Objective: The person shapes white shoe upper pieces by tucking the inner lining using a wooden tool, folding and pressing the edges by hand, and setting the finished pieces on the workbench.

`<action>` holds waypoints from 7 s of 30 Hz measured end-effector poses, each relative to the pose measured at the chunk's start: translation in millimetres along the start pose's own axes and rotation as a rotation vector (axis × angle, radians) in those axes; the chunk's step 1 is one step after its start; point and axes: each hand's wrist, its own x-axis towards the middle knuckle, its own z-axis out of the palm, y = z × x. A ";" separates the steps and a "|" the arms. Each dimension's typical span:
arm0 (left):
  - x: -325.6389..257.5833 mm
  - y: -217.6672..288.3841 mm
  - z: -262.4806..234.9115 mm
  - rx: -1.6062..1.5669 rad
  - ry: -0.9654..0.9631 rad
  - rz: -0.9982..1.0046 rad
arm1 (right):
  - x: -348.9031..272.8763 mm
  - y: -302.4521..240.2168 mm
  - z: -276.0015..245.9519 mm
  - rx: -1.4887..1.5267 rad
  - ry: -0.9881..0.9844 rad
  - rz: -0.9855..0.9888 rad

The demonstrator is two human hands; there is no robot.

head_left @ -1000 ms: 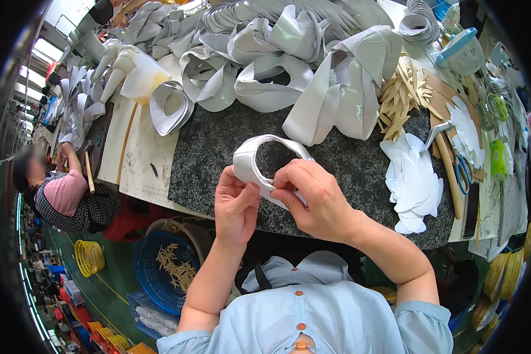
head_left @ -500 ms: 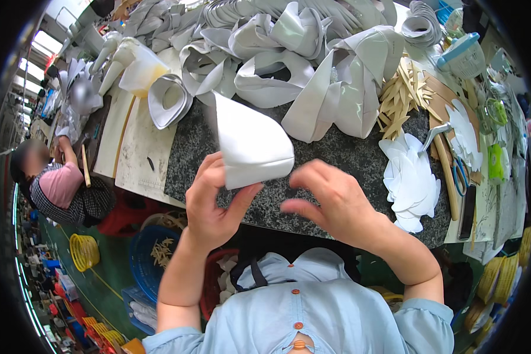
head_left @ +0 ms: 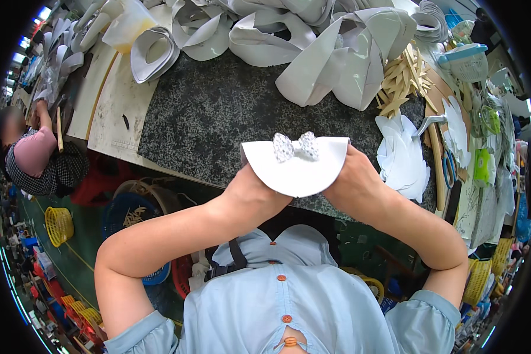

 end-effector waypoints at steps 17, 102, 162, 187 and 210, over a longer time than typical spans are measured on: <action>19.2 -23.1 25.2 -0.326 0.015 -0.135 | 25.8 -6.8 1.7 0.197 -0.137 0.306; -14.0 -27.6 -19.5 -0.070 -0.313 -0.099 | 18.7 -16.7 2.1 -0.353 -0.226 -0.286; 4.6 -42.7 0.1 -0.289 0.055 -0.327 | 18.5 -25.8 14.7 0.045 0.024 0.135; 3.8 -36.1 8.9 -0.223 0.095 -0.333 | 17.8 -21.2 21.4 0.079 0.019 0.109; 2.3 -29.8 11.3 -0.218 0.087 -0.336 | 13.6 -20.8 24.4 0.240 0.133 0.176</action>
